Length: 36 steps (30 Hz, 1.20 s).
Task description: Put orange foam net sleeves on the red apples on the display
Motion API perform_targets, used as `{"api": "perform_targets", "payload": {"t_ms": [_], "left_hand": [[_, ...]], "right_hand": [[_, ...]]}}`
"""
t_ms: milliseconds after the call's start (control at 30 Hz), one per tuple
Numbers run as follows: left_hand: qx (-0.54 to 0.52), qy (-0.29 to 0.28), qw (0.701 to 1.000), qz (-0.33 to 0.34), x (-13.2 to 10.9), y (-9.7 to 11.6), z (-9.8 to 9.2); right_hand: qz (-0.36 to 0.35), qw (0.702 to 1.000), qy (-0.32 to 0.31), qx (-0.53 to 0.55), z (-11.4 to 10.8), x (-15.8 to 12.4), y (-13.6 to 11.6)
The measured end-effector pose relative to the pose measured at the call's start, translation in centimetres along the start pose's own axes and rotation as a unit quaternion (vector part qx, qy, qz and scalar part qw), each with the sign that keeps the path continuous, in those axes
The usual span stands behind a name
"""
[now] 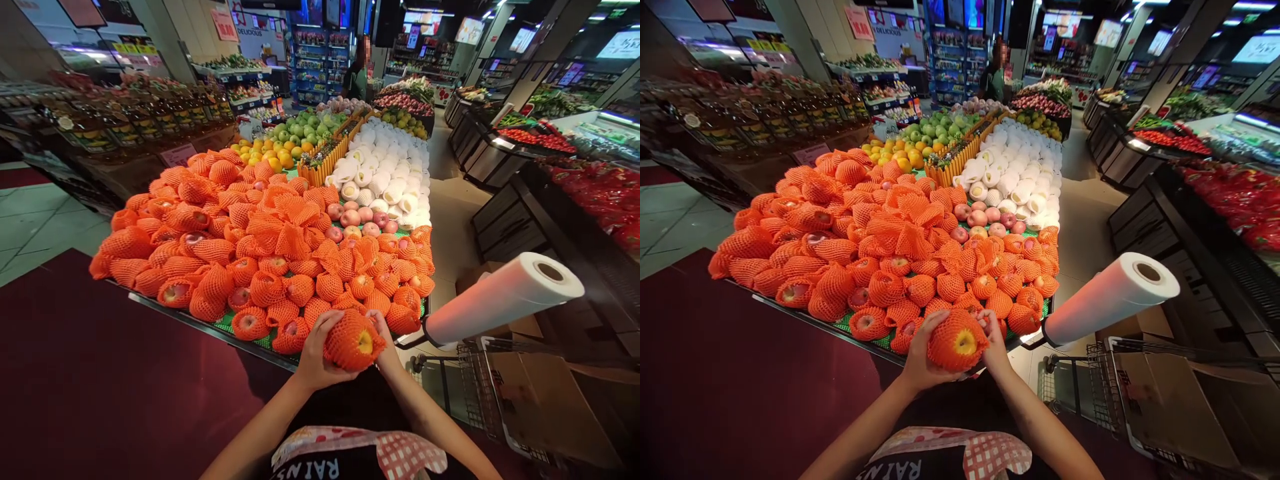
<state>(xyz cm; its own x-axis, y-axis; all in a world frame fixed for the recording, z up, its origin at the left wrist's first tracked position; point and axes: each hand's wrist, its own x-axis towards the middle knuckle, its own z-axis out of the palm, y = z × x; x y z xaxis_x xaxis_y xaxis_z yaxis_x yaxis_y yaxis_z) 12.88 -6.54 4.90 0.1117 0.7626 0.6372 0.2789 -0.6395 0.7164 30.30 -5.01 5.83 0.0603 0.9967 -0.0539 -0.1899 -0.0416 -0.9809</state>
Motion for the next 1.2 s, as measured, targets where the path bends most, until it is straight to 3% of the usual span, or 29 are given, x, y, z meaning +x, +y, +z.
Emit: {"api": "perform_targets", "payload": {"t_ms": [167, 300, 400, 500, 567, 667, 733, 833, 967, 1067, 1200], "left_hand": [[0.081, -0.007, 0.996, -0.018, 0.1, -0.3, -1.0], [0.086, -0.055, 0.995, 0.004, 0.6, -1.2, -0.7], [0.087, -0.129, 0.987, -0.042, 1.3, -1.7, -0.2], [0.111, -0.184, 0.971, -0.103, 1.7, -2.3, 0.0], [0.132, -0.189, 0.969, -0.090, 1.7, -2.8, -0.3], [0.167, -0.159, 0.972, -0.034, 1.4, -3.8, -1.1], [0.184, -0.127, 0.975, -0.001, 1.2, -4.4, -1.7], [0.194, -0.077, 0.978, 0.023, 1.4, -5.1, -2.3], [0.191, -0.026, 0.981, 0.033, 1.9, -6.1, -3.1], [0.195, 0.004, 0.980, 0.028, 1.9, -7.5, -4.0], [0.191, 0.038, 0.981, -0.015, 1.4, -9.9, -5.0]], "right_hand": [[-0.141, 0.989, -0.016, -0.032, -0.5, -1.9, -3.0], [-0.159, 0.973, -0.095, -0.138, -0.5, -2.5, -3.3], [-0.139, 0.971, -0.051, -0.188, -0.2, -1.3, -1.1], [-0.095, 0.983, 0.024, -0.154, -0.1, 1.0, 0.6], [-0.076, 0.990, 0.071, -0.090, -0.3, 3.5, 0.2], [-0.115, 0.978, 0.170, -0.023, -0.8, 9.2, -3.3], [-0.124, 0.951, 0.272, -0.073, -1.6, 14.4, -6.5], [-0.119, 0.921, 0.351, -0.120, -3.2, 22.5, -10.5], [-0.062, 0.868, 0.445, -0.213, -5.3, 31.0, -12.1], [-0.025, 0.839, 0.449, -0.307, -6.7, 34.7, -11.3], [-0.028, 0.818, 0.358, -0.450, -9.2, 37.7, -9.7]]}}
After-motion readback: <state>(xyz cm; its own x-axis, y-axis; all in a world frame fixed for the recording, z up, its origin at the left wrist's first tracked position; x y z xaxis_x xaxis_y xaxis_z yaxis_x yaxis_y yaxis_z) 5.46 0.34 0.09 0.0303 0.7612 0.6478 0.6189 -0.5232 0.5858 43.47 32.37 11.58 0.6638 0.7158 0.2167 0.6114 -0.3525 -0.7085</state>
